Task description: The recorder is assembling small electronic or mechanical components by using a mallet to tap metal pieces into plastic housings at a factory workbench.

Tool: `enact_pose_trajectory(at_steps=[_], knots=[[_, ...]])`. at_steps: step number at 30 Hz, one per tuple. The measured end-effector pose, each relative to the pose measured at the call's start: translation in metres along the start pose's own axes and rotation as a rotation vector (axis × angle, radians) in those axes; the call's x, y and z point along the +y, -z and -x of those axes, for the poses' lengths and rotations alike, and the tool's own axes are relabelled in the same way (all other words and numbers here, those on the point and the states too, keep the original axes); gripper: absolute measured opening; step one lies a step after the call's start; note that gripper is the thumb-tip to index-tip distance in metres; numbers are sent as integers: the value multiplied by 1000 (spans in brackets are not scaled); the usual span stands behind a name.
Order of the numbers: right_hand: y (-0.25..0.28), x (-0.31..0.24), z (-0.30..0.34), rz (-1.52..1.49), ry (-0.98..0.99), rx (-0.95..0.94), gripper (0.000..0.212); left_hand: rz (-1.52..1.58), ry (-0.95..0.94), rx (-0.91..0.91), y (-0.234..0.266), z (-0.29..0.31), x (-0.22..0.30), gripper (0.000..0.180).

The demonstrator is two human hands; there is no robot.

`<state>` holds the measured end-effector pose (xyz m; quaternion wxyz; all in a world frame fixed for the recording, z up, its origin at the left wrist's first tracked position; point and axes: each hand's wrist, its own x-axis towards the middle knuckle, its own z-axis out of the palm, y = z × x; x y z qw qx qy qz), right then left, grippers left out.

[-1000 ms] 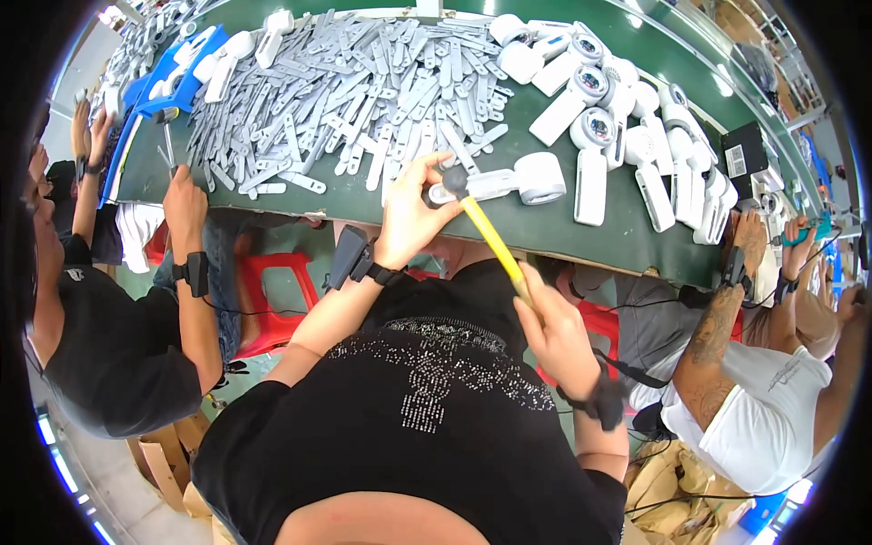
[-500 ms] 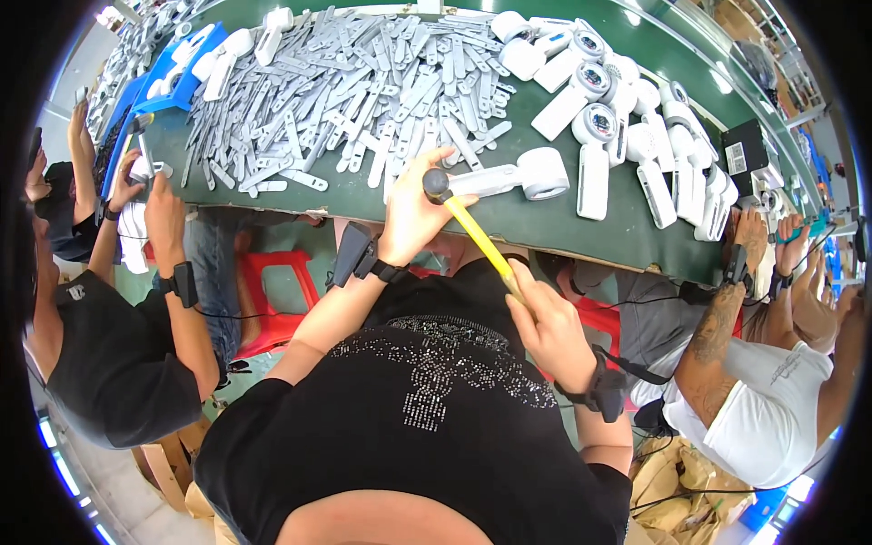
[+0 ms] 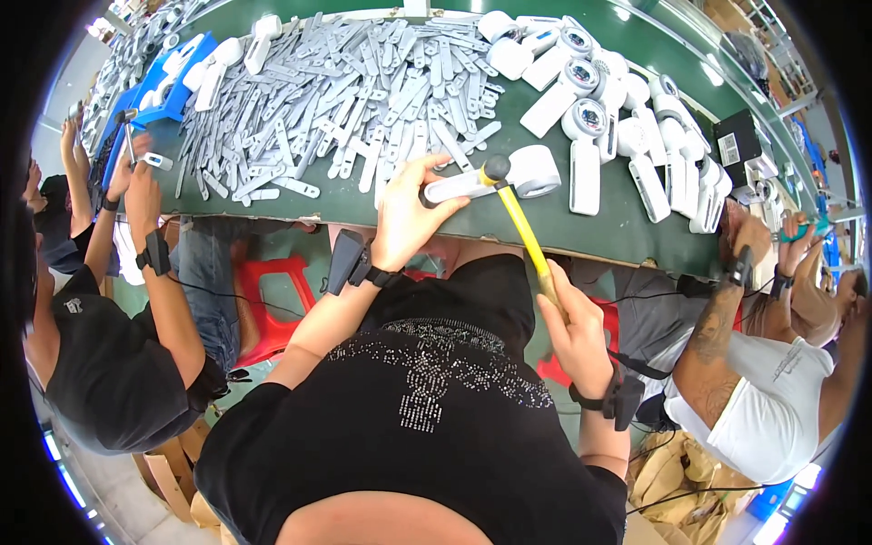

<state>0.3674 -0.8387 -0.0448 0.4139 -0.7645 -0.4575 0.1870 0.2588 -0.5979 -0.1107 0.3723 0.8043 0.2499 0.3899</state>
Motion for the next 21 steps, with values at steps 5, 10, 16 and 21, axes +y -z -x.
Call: enact_pose_trajectory(at_steps=[5,10,16,21], knots=[[-13,5,-2,8,26,-74,42,-11,93,-59,2,-5,12,50],[-14,-6,4,4,70,-31,43,-258,-118,-167,8,-8,14,40],[-6,11,-1,-108,90,2,44,-143,52,-290,25,-21,13,34],[-6,26,-5,-404,-81,162,48,627,549,-502,84,-62,18,27]])
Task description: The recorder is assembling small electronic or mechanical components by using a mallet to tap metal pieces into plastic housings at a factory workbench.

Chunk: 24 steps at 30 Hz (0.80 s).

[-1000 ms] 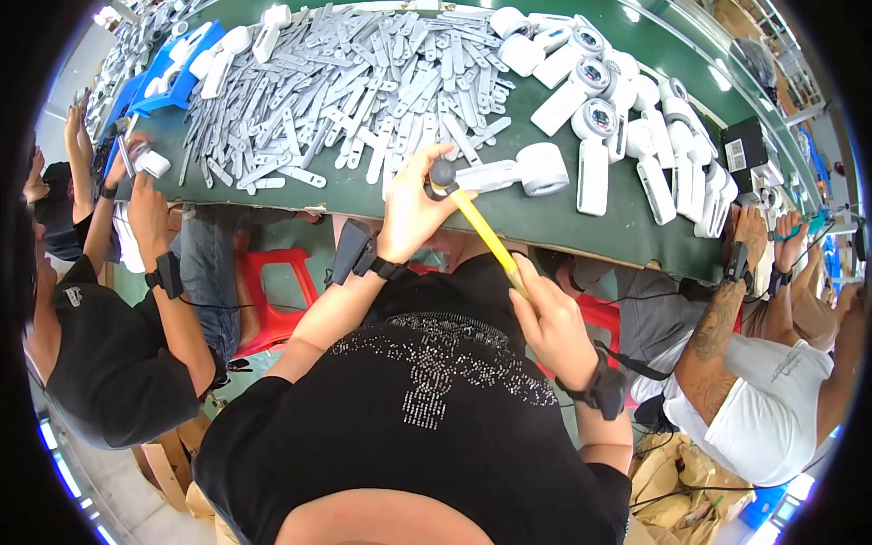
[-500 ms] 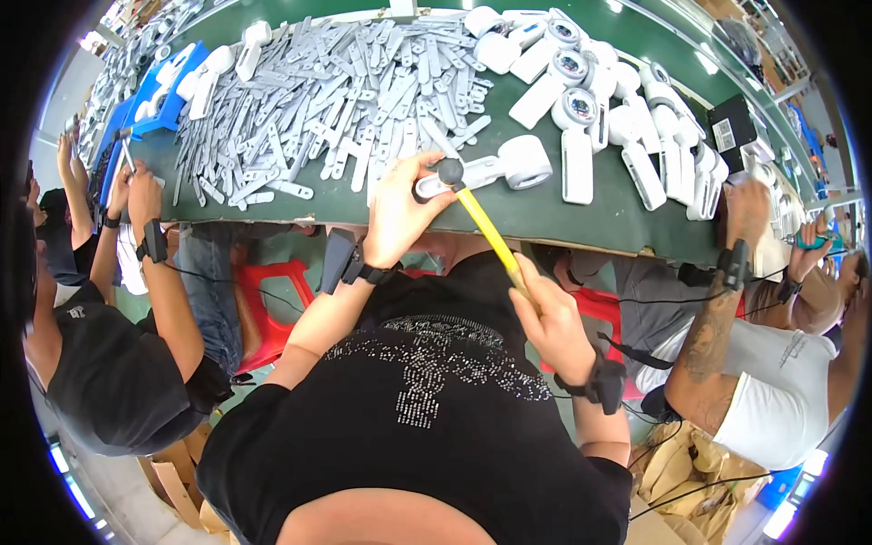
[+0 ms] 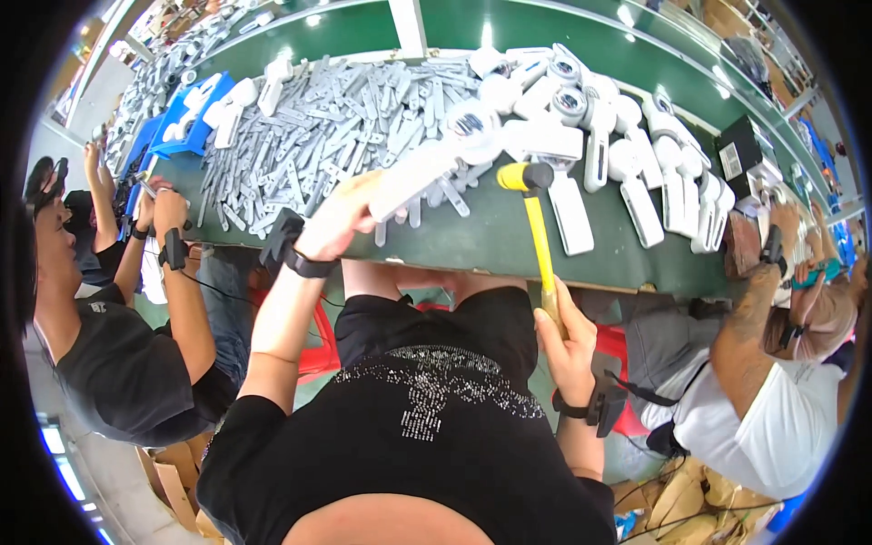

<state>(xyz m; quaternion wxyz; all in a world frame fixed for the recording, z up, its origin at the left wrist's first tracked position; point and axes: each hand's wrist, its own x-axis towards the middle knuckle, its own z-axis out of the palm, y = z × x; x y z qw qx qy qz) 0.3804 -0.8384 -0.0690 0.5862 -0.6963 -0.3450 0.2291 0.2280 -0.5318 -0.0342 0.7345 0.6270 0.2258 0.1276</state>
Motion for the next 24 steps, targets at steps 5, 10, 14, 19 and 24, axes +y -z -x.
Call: enact_pose_trajectory(at_steps=[5,10,14,19,24], knots=[[2,27,-17,-104,2,28,49,273,69,27,61,-25,36,27],[4,47,-22,-144,-99,81,49,163,78,164,119,-86,64,34],[3,50,-26,-120,-104,102,50,67,108,396,158,-168,72,19],[1,52,-33,-147,-108,80,50,344,-71,552,262,-266,54,30],[6,58,-34,-118,-138,147,51,-159,-69,523,172,-286,69,54]])
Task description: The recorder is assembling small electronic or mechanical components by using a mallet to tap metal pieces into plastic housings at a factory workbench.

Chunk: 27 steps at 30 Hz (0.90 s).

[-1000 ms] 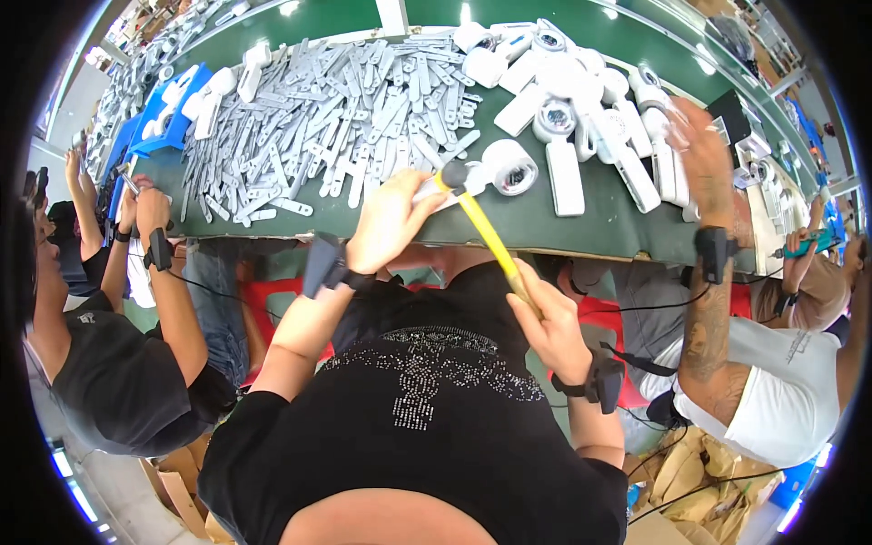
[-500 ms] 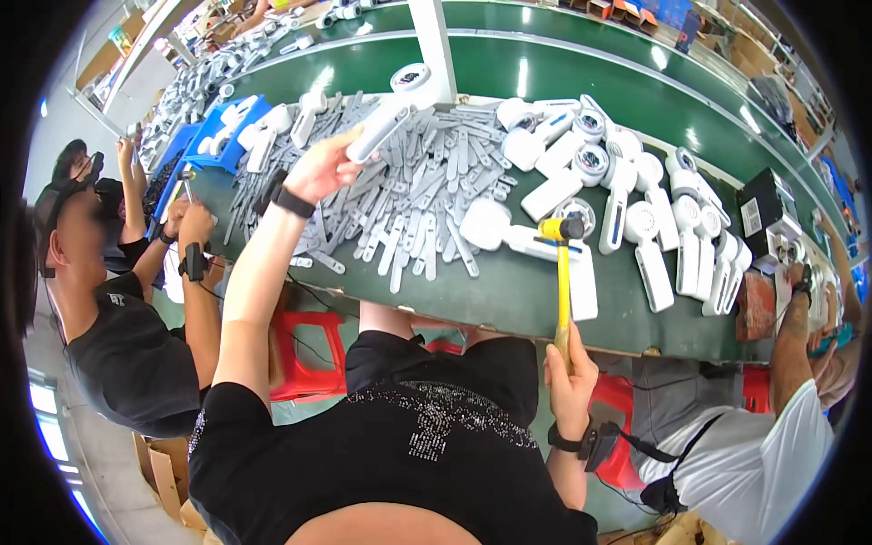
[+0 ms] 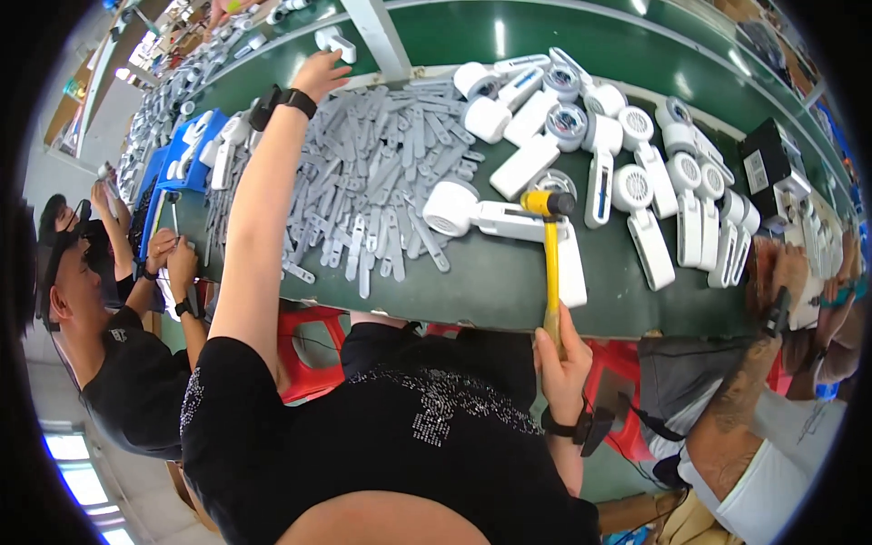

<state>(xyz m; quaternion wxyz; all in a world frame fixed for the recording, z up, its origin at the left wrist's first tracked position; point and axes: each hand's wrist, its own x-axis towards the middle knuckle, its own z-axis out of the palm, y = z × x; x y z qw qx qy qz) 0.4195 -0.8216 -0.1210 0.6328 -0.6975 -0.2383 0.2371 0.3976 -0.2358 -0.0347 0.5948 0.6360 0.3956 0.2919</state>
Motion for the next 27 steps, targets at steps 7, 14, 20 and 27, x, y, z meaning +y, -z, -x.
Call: enact_pose_trajectory(at_steps=[7,14,20,27], knots=[[-8,2,2,-147,23,15,51,-512,-594,-277,-75,212,33,33],[-8,1,11,-280,68,80,48,-1046,-1015,-164,-195,327,-41,45],[-2,5,34,-213,134,91,47,-864,-1024,-182,-193,328,-45,35],[-6,0,44,-261,145,101,47,-687,-1123,-341,-150,354,-58,22]])
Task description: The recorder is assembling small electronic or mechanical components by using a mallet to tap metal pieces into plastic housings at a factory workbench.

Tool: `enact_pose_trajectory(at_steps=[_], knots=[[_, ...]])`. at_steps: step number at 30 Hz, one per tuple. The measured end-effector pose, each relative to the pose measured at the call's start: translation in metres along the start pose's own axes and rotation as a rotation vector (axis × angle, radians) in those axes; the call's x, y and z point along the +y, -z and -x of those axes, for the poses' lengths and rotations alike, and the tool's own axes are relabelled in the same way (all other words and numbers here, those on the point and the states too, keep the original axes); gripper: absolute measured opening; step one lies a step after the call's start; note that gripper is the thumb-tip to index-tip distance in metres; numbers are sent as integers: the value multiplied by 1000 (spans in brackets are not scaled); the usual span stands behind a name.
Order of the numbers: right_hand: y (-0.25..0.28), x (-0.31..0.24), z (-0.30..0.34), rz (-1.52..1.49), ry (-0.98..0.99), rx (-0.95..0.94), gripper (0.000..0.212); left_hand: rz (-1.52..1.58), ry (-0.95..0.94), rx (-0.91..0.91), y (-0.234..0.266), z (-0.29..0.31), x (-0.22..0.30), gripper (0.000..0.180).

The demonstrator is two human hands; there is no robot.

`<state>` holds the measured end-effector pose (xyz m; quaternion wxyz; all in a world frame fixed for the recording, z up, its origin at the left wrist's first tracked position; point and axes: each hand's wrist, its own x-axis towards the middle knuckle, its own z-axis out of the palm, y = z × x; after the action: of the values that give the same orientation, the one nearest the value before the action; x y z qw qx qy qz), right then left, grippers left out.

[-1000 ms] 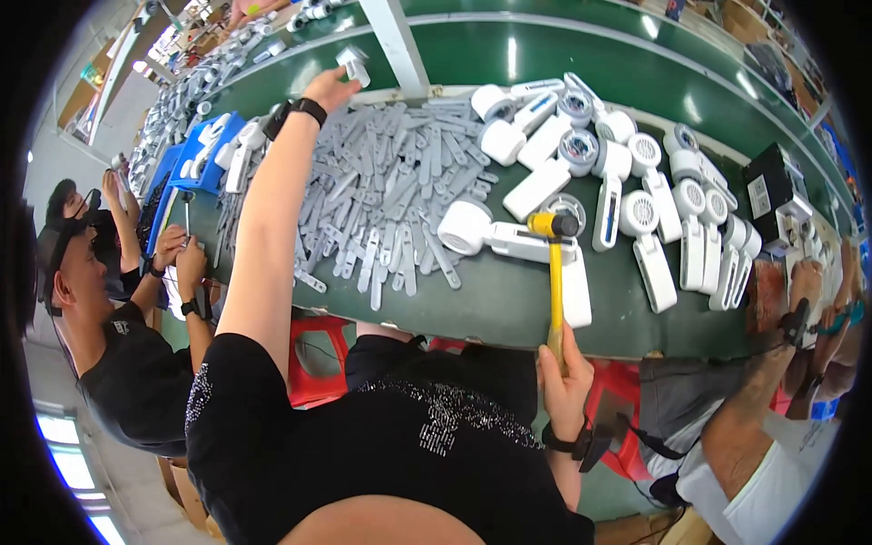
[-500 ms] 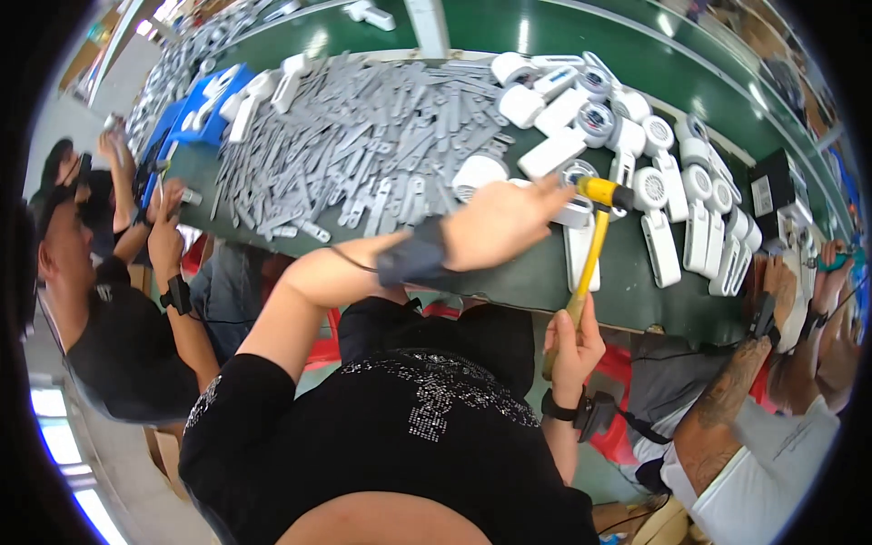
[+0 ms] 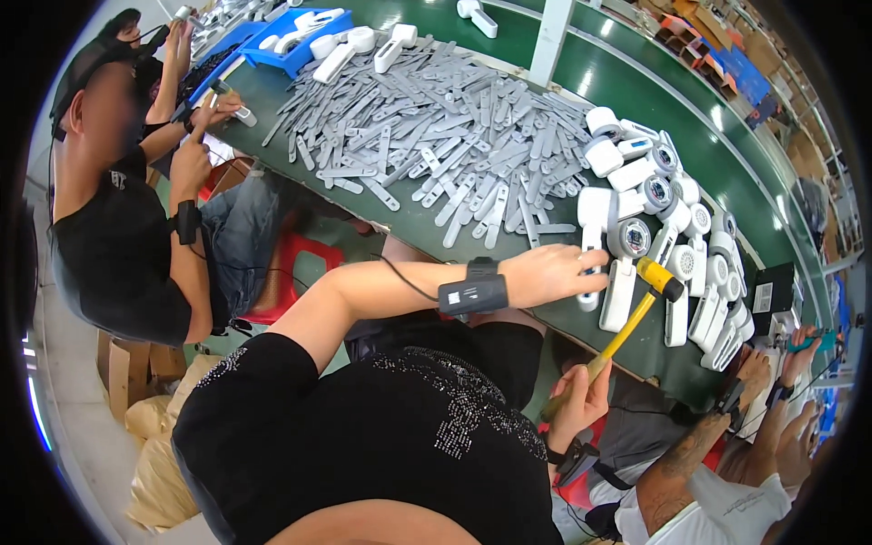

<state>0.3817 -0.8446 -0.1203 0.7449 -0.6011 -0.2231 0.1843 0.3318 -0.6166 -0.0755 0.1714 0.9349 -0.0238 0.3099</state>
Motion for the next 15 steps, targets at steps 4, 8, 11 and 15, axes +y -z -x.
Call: enact_pose_trajectory(at_steps=[4,8,11,15], knots=[[-5,2,-8,17,46,-24,48,326,120,21,9,31,0,27],[-24,-12,-17,59,44,-112,48,599,446,255,11,49,12,39],[-31,-16,-19,65,13,-126,48,533,590,396,23,57,13,38],[-32,-10,-19,74,13,-147,47,133,477,403,29,72,1,26]])
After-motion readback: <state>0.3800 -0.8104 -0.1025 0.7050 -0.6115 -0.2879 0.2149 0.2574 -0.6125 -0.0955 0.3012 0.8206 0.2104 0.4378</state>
